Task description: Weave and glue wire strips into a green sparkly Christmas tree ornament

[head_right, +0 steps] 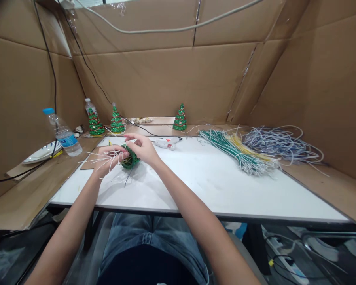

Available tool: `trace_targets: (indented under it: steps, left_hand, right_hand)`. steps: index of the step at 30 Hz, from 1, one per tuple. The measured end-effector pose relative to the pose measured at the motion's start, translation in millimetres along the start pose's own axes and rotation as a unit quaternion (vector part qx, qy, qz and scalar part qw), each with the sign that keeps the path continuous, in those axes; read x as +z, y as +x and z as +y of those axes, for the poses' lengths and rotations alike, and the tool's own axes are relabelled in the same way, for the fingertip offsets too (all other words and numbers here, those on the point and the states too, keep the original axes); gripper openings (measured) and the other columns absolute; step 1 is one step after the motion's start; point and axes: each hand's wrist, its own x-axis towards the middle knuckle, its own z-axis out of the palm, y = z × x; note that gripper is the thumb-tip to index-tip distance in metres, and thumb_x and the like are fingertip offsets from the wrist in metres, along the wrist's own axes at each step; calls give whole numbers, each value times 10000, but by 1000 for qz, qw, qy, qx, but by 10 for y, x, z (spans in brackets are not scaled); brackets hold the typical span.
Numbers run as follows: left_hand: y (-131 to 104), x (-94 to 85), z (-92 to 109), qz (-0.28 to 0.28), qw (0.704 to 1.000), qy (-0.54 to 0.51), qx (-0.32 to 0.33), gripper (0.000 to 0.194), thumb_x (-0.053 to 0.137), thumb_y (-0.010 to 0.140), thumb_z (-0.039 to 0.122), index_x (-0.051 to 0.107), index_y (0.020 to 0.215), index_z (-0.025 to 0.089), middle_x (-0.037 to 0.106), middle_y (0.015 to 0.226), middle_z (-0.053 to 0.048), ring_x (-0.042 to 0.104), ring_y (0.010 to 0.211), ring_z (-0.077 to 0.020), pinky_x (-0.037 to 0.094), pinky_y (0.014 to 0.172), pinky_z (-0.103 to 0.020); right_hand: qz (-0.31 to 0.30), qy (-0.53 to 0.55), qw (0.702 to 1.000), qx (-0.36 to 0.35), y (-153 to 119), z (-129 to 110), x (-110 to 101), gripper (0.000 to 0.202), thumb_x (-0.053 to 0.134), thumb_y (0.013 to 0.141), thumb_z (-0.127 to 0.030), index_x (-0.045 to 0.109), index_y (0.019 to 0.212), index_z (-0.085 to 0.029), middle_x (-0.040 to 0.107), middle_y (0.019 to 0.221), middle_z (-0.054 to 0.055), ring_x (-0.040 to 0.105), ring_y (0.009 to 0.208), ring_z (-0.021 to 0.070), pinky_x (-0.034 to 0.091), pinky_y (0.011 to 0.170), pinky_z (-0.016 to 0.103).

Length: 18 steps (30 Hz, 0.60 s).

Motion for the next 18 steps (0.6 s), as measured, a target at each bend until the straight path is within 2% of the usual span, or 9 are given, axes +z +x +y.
trace_targets:
  steps: [2, 4, 8, 11, 14, 18]
  left_hand:
    - [0, -1, -3, -11, 1000, -4, 3, 203, 796, 620, 331, 695, 660, 160, 632, 566, -3, 540, 488, -113, 438, 477, -227]
    - [-1, 3, -8, -11, 1000, -13, -1, 202, 799, 616, 329, 696, 646, 158, 626, 552, -1, 533, 479, -113, 429, 471, -230]
    - [0, 17, -7, 23, 999, -25, -27, 206, 787, 626, 339, 702, 636, 152, 611, 514, -2, 509, 440, -110, 391, 426, -228]
    - [13, 23, -8, 71, 996, -25, -56, 212, 793, 612, 342, 720, 651, 147, 645, 551, -22, 528, 454, -120, 401, 413, -226]
    - [32, 17, -23, 107, 989, -36, -94, 237, 789, 616, 354, 735, 689, 135, 657, 574, -33, 550, 498, -125, 426, 428, -216]
    - [45, 0, -53, 118, 985, -61, -113, 272, 785, 621, 371, 750, 730, 124, 639, 546, -24, 537, 501, -111, 422, 433, -200]
  right_hand:
    - [-36, 6, 999, -1, 42, -19, 36, 369, 574, 789, -315, 619, 1133, -190, 646, 996, 49, 508, 569, 73, 381, 418, 170]
    - [-52, 23, 998, 4, 68, -33, 70, 341, 597, 779, -319, 634, 1089, -182, 655, 885, 32, 523, 580, 80, 383, 437, 168]
    - [9, 42, 999, 11, 52, -21, 59, 259, 626, 742, -357, 645, 898, -151, 630, 707, 12, 496, 510, 82, 356, 396, 179]
    - [40, 30, 998, 29, -10, -5, -2, 271, 615, 740, -365, 617, 913, -156, 641, 670, 10, 472, 454, 77, 342, 373, 182]
    - [48, 16, 998, 41, -72, 4, -28, 258, 634, 723, -364, 555, 881, -176, 663, 663, 9, 479, 429, 80, 350, 387, 187]
    - [39, -2, 999, 35, -98, 36, 12, 240, 654, 698, -372, 522, 710, -172, 634, 640, 16, 502, 483, 97, 386, 457, 215]
